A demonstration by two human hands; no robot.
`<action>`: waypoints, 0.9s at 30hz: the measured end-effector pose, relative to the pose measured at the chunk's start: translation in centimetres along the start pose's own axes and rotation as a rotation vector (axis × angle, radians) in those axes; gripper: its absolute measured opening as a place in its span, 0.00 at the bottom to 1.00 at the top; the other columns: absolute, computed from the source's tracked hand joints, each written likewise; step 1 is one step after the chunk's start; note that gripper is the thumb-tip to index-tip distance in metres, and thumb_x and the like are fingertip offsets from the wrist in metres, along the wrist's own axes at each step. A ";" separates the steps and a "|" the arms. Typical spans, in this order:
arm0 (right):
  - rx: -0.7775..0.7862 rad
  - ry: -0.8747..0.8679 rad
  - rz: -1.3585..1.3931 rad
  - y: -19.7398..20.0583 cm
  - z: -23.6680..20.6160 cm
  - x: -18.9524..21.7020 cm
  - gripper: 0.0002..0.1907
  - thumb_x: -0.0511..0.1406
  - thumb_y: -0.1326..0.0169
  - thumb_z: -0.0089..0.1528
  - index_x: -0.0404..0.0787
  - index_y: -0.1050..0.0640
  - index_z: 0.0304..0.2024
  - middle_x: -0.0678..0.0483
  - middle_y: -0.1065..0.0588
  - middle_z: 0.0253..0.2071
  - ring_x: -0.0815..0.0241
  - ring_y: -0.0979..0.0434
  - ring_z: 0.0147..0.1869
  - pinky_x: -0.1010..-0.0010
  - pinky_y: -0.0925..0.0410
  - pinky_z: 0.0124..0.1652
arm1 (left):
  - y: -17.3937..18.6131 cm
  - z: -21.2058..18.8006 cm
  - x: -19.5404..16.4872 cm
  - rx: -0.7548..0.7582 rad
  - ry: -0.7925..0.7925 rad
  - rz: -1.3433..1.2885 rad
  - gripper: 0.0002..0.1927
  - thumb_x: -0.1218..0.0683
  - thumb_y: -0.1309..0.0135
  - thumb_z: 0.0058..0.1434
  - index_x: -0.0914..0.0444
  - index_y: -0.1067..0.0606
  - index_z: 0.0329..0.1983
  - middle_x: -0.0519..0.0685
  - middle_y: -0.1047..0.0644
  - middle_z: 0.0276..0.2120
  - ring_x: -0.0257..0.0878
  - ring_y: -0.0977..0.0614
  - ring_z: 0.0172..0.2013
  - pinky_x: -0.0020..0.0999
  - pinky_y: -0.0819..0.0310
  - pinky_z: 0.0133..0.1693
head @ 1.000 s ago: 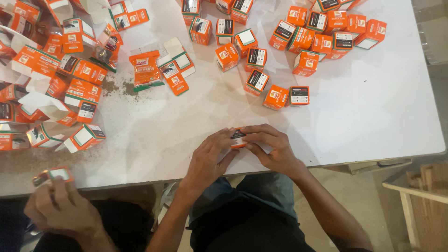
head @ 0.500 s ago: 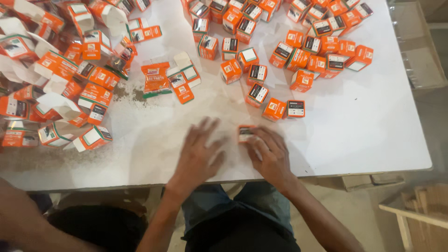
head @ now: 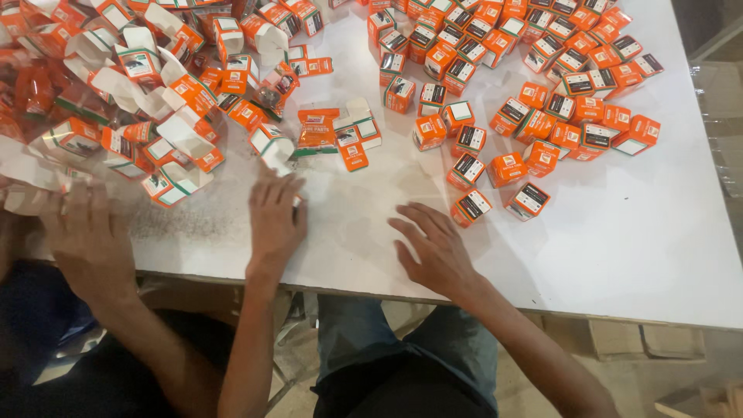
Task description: The person folds and assembles small orange product boxes at a table, inserts the packaged items into them, and places finished boxes into plastic bags alongside other workers. They repeatedly pick up boxes and items from the pile, work on them by hand, and set completed units back on the table.
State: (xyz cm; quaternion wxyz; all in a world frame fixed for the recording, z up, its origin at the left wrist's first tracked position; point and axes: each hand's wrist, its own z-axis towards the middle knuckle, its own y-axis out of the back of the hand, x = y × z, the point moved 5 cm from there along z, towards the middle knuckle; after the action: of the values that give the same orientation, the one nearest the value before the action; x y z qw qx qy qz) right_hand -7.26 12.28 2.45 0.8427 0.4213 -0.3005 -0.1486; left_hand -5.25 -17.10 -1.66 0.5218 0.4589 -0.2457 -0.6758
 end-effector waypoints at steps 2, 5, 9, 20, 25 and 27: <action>0.112 0.080 0.030 -2.5 3.1 0.6 0.26 0.36 0.40 0.60 0.42 0.27 0.61 0.47 0.30 0.63 0.45 0.32 0.68 0.52 0.36 0.62 | 0.4 -0.6 -2.4 -0.043 -0.155 -0.213 0.22 0.54 0.40 0.64 0.64 0.25 0.60 0.59 0.33 0.70 0.60 0.38 0.73 0.55 0.46 0.72; 0.147 0.067 0.042 -6.5 9.7 0.1 0.29 0.38 0.40 0.60 0.42 0.31 0.63 0.46 0.32 0.65 0.44 0.33 0.69 0.52 0.36 0.61 | 1.9 -1.3 -2.9 -0.171 -0.017 -0.020 0.22 0.52 0.33 0.55 0.63 0.23 0.51 0.67 0.34 0.66 0.67 0.40 0.69 0.65 0.53 0.65; 0.094 0.059 -0.050 -10.8 18.7 -1.1 0.37 0.41 0.36 0.54 0.41 0.33 0.64 0.39 0.33 0.64 0.38 0.34 0.68 0.47 0.37 0.59 | 3.0 -2.5 -2.0 -0.291 0.131 -0.071 0.20 0.50 0.32 0.56 0.63 0.27 0.43 0.68 0.35 0.66 0.73 0.41 0.68 0.63 0.47 0.67; 0.073 0.097 0.015 -6.4 17.9 -1.9 0.16 0.41 0.39 0.62 0.42 0.23 0.48 0.47 0.24 0.46 0.45 0.26 0.54 0.51 0.32 0.51 | 3.7 -5.6 -4.0 -0.311 0.297 0.198 0.41 0.54 0.43 0.56 0.80 0.42 0.67 0.77 0.34 0.65 0.62 0.28 0.60 0.56 0.37 0.57; -0.197 0.068 0.406 2.2 6.1 -2.2 0.12 0.33 0.50 0.71 0.35 0.26 0.56 0.49 0.24 0.50 0.48 0.24 0.53 0.62 0.30 0.49 | 2.9 -6.3 -6.7 -0.191 0.262 -0.365 0.23 0.53 0.40 0.61 0.65 0.33 0.55 0.58 0.23 0.55 0.52 0.21 0.56 0.43 0.27 0.54; -0.093 -0.527 0.515 2.4 0.7 -4.3 0.14 0.36 0.50 0.70 0.36 0.27 0.56 0.48 0.26 0.37 0.50 0.31 0.36 0.63 0.36 0.37 | 2.3 -5.8 -8.7 -0.206 0.140 -0.522 0.19 0.53 0.37 0.58 0.63 0.28 0.49 0.55 0.23 0.56 0.50 0.19 0.55 0.38 0.23 0.51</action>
State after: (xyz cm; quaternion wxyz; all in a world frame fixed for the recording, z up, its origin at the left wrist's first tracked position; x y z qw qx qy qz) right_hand -11.05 15.45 3.05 0.7644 0.2405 -0.5962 -0.0487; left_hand 1.26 -8.91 0.75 0.3897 0.4968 -0.0129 -0.7754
